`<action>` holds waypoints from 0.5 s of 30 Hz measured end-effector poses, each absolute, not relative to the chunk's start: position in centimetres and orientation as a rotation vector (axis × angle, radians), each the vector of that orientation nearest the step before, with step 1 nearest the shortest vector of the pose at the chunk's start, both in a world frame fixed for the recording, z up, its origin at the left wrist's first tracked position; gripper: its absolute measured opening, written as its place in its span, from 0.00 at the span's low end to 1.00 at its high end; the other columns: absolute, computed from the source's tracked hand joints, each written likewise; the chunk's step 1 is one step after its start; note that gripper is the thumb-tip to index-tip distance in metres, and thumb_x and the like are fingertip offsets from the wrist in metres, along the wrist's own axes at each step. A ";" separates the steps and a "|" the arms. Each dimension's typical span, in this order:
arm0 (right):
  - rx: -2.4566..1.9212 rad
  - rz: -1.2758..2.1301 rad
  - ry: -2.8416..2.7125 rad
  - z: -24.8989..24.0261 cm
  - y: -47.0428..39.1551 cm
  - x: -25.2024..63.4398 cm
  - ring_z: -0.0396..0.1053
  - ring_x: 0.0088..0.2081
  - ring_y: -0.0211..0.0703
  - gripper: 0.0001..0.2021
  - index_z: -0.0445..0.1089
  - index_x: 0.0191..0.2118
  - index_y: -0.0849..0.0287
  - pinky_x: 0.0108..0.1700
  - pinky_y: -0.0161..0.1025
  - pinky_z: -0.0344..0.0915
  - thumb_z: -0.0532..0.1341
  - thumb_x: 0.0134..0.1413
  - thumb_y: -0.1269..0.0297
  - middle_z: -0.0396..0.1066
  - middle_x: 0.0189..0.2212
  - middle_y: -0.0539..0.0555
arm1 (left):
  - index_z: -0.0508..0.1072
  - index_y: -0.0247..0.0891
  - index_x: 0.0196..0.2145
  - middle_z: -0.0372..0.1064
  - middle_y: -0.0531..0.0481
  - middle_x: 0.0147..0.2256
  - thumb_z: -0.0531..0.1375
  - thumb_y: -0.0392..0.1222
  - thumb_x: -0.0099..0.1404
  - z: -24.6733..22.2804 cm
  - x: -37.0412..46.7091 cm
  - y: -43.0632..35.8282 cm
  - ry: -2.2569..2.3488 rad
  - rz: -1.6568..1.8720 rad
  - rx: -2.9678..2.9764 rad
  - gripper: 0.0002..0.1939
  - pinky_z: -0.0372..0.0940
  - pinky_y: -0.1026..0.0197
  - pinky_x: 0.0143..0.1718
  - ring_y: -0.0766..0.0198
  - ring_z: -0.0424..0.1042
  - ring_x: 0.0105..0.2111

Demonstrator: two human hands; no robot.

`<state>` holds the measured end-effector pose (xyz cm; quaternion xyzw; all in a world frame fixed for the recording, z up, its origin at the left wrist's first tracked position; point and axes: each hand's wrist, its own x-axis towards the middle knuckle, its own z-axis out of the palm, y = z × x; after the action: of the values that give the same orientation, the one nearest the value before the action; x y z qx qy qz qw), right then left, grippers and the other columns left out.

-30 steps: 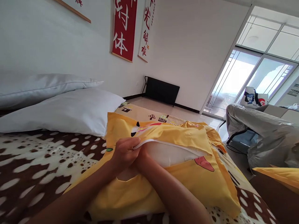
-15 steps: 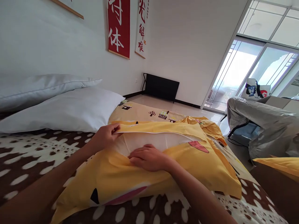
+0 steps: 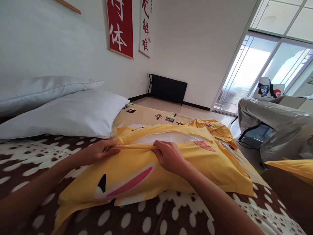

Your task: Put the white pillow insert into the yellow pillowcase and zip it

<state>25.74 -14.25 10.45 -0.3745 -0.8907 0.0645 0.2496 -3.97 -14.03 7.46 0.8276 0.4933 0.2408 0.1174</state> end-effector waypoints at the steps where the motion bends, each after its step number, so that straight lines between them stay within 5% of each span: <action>1: -1.040 0.147 -2.441 10.4 -13.7 25.8 0.56 0.27 0.36 0.10 0.57 0.28 0.57 0.30 0.33 0.48 0.51 0.60 0.63 0.61 0.24 0.48 | 0.60 0.37 0.21 0.55 0.55 0.20 0.49 0.57 0.63 7.1 -3.7 -13.2 1.466 0.759 2.361 0.22 0.55 0.67 0.23 0.68 0.57 0.21; 11: -1.486 0.037 -2.509 11.6 -7.1 36.4 0.58 0.27 0.37 0.17 0.62 0.28 0.58 0.29 0.33 0.50 0.55 0.53 0.47 0.64 0.25 0.49 | 0.51 0.40 0.22 0.45 0.59 0.18 0.53 0.57 0.60 5.6 -2.1 -8.2 1.489 1.362 1.756 0.21 0.45 0.67 0.20 0.71 0.49 0.19; 15: -1.599 -0.046 -2.316 9.2 -4.9 39.2 0.55 0.24 0.36 0.20 0.60 0.22 0.58 0.28 0.34 0.48 0.52 0.55 0.48 0.61 0.19 0.48 | 0.55 0.39 0.20 0.52 0.57 0.18 0.52 0.54 0.60 5.0 -1.3 -8.0 1.632 1.209 2.051 0.19 0.49 0.66 0.24 0.68 0.54 0.21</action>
<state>39.17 -4.90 9.18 -0.5604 -0.8119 -0.0161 0.1629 -1.26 -7.97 4.99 0.7048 0.5609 0.4154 0.1273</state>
